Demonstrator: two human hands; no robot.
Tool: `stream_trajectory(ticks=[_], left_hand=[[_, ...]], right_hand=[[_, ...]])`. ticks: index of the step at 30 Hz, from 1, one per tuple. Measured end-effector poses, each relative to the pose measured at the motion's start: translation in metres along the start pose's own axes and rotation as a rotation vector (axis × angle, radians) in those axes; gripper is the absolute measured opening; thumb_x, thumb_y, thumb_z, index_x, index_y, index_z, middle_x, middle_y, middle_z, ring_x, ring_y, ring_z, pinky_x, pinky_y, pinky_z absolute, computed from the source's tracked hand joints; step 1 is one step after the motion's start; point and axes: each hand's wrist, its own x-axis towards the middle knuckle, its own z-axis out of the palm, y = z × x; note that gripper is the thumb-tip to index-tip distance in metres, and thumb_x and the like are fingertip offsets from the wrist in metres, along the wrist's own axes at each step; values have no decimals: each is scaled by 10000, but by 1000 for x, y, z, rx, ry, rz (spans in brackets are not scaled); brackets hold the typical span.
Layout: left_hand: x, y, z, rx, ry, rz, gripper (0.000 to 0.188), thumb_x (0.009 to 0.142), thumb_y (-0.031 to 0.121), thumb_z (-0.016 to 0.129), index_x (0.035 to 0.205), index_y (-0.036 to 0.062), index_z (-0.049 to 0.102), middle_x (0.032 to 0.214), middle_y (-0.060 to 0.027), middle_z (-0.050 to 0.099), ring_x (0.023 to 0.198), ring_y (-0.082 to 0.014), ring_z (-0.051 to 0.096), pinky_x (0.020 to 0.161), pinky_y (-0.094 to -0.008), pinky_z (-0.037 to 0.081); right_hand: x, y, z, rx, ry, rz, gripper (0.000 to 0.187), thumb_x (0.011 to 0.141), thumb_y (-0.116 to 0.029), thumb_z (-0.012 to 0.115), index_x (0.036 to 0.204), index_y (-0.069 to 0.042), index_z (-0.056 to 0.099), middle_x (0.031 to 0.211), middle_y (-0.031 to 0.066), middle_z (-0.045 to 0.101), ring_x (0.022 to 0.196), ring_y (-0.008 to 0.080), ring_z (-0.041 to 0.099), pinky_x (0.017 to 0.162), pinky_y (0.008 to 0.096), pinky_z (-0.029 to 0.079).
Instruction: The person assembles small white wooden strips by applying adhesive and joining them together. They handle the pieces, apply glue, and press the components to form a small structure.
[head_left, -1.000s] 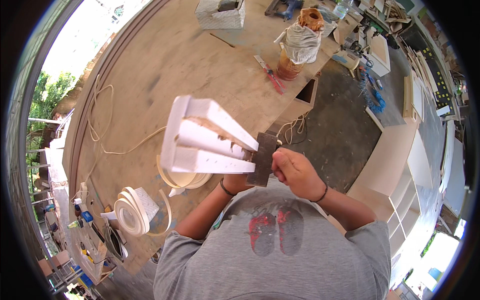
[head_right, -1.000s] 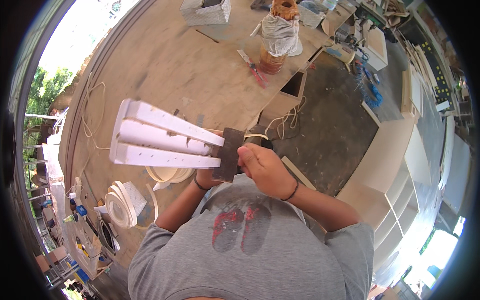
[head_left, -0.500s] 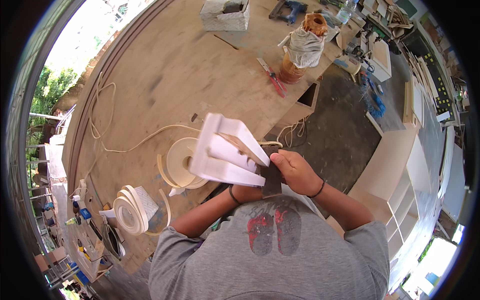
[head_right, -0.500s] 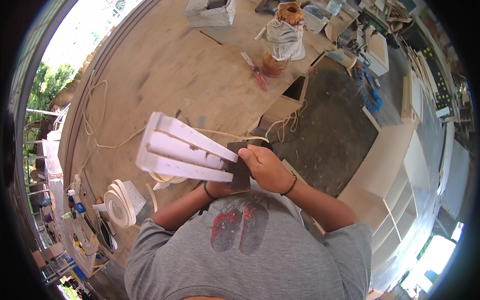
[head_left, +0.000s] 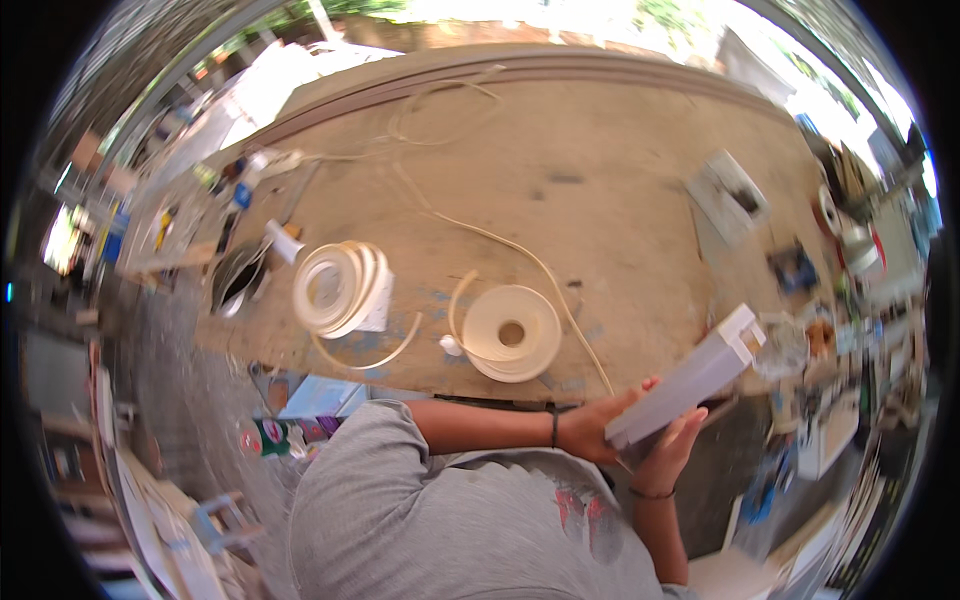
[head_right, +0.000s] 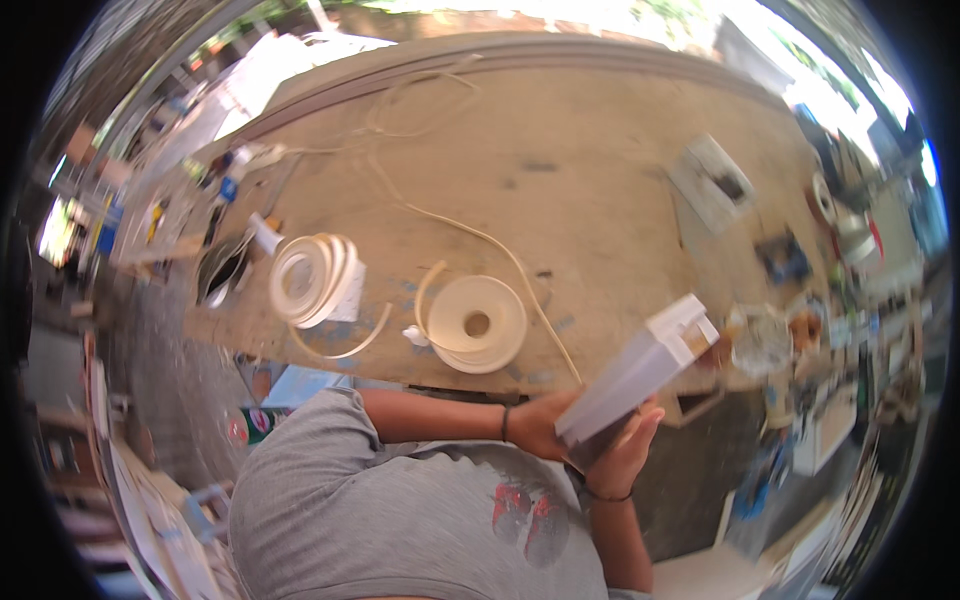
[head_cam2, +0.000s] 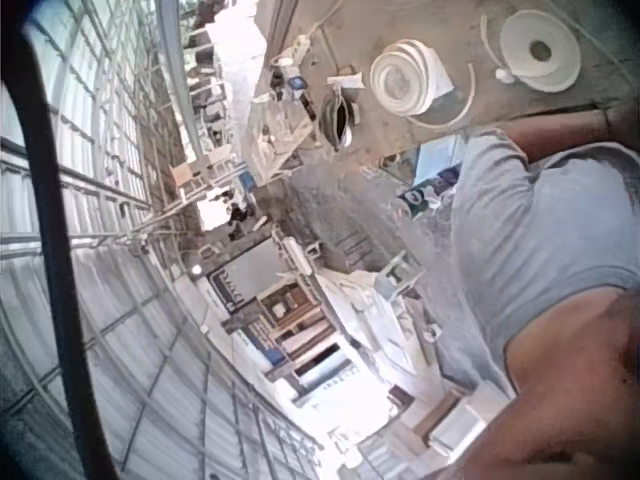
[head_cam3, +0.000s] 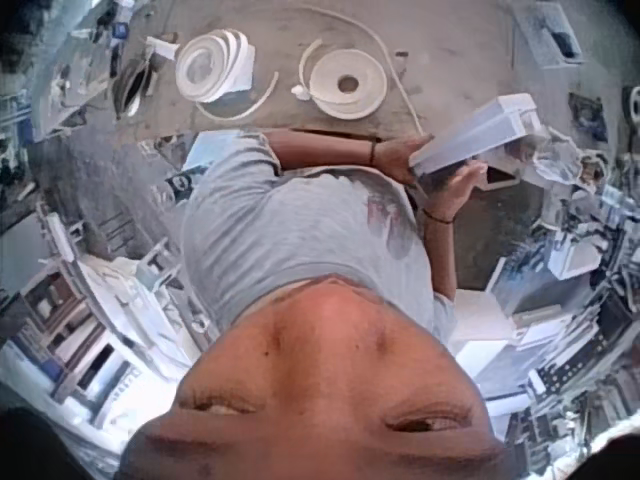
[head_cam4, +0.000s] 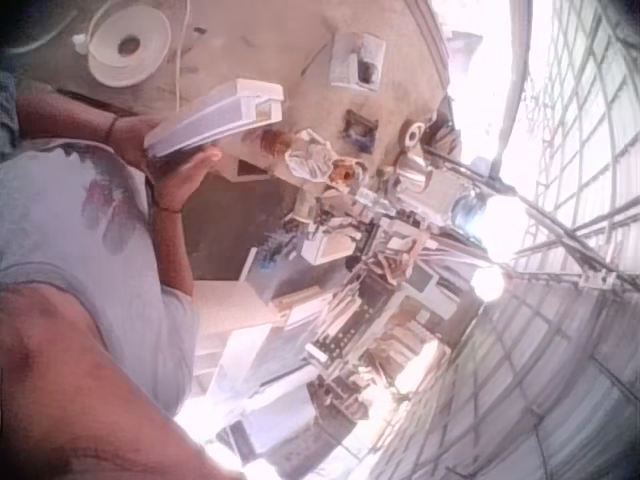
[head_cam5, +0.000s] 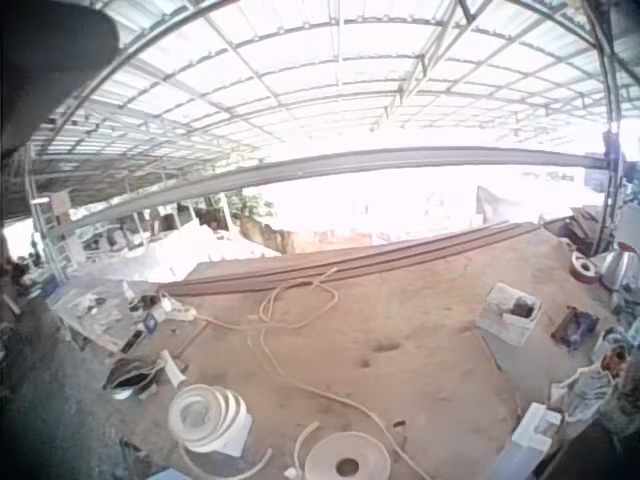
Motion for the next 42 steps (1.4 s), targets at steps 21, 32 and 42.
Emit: stream_trajectory(ticks=[21,32,42], left_hand=[[-44,25,-9,459,557,-79,720,726,184,777,1277,6,349,1197,-199,517,1155,-363,532,899,-403,472],[-32,58,-5,272,554,-30,706,707,128,767,1289,44,377,1138,-184,559,1050,-361,586,879,-404,477],[-44,51,9,151,924,-288,764,749,220,764,1353,2,350,1223,-163,536,1172,-249,523,997,-356,412]], right_hand=[[29,55,25,-184,-200,312,450,958,-231,426,1278,84,458,1212,211,578,1100,291,585,925,372,499],[36,39,27,-125,-648,324,769,944,-671,242,1237,0,477,1176,157,571,1110,238,532,1014,369,383],[39,55,29,-120,-532,347,647,987,-571,320,1293,-14,438,1209,139,548,1141,228,517,1016,361,380]])
